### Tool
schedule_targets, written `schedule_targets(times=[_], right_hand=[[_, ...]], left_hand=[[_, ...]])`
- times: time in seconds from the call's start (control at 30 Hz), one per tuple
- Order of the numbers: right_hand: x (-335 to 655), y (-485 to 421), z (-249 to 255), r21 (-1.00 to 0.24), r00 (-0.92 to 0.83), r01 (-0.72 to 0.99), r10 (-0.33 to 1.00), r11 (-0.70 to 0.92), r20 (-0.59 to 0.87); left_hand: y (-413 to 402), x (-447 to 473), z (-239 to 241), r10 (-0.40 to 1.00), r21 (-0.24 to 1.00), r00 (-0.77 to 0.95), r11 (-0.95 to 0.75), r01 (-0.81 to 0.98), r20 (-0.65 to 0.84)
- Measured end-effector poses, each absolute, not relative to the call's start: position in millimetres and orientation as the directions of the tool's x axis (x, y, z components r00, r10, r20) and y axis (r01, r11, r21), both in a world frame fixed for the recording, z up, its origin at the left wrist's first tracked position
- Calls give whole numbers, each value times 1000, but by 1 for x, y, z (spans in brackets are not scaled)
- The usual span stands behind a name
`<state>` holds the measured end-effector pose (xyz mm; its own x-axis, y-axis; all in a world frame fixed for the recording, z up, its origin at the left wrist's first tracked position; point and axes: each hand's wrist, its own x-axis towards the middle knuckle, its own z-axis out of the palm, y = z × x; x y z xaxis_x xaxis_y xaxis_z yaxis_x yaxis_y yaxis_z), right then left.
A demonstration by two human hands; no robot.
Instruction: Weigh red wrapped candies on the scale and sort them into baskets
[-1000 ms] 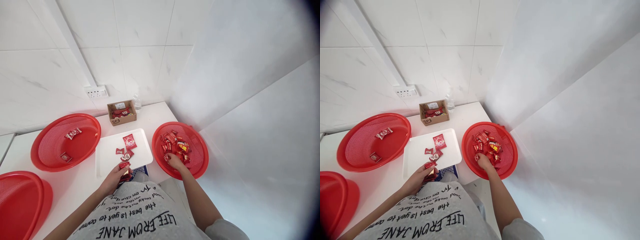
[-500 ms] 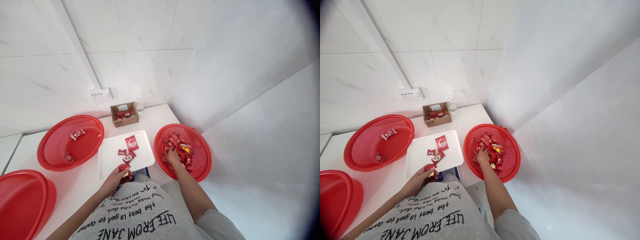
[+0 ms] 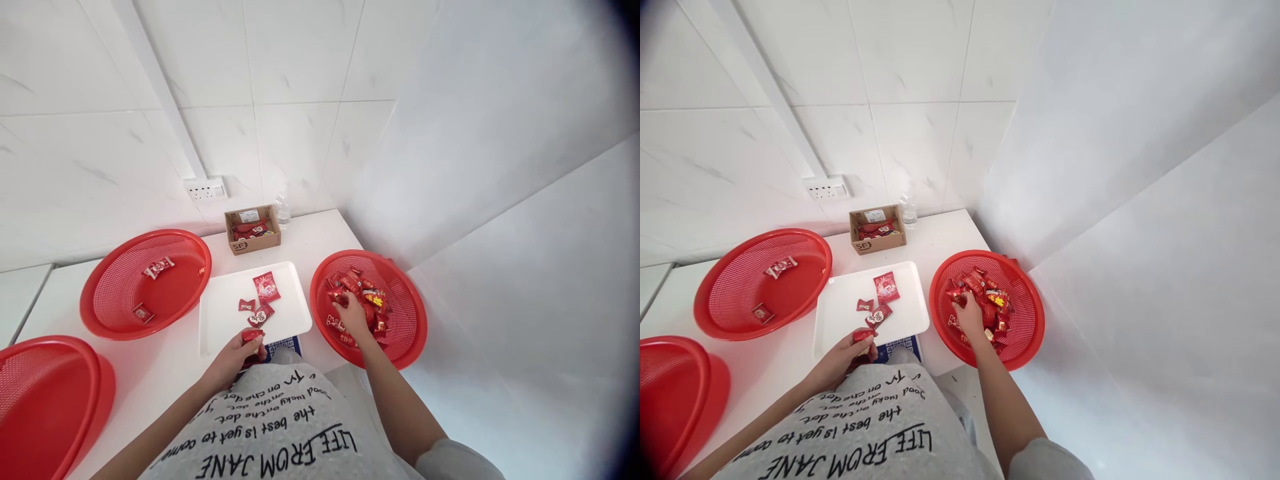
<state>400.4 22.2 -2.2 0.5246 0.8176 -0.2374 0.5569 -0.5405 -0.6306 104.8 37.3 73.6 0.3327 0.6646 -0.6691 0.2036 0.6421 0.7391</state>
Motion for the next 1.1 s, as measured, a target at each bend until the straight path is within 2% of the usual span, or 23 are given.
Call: schedule_targets(times=[0.07,0.13,0.2,0.3,0.43,0.63,0.9,1.0,1.1], right_hand=[[391,16,20,-802,455,391,852,-452,-258],[378,10,43,-899,311,223,902,-377,-300],[365,5,64,-935,143,136,940,-329,-310],[346,1,85,-948,-71,100,949,-301,-308],[327,3,94,-946,-207,91,923,-312,-324],[314,3,92,-931,-237,-65,911,-360,-336],[303,-1,83,-924,-110,-118,930,-364,-352],[302,-1,83,-905,-63,-225,932,-361,-356],[305,0,86,-862,0,-354,921,-364,-389]], left_hand=[[37,107,76,674,758,351,606,241,-651],[37,112,81,677,779,394,587,221,-622],[37,119,88,670,784,442,603,144,-597],[37,130,98,662,767,474,641,45,-581],[39,136,103,670,784,481,618,62,-566],[37,130,99,716,801,433,598,22,-547],[33,132,102,730,805,413,593,14,-545],[35,133,104,703,748,381,663,-44,-601],[40,134,108,614,615,374,777,-134,-695]])
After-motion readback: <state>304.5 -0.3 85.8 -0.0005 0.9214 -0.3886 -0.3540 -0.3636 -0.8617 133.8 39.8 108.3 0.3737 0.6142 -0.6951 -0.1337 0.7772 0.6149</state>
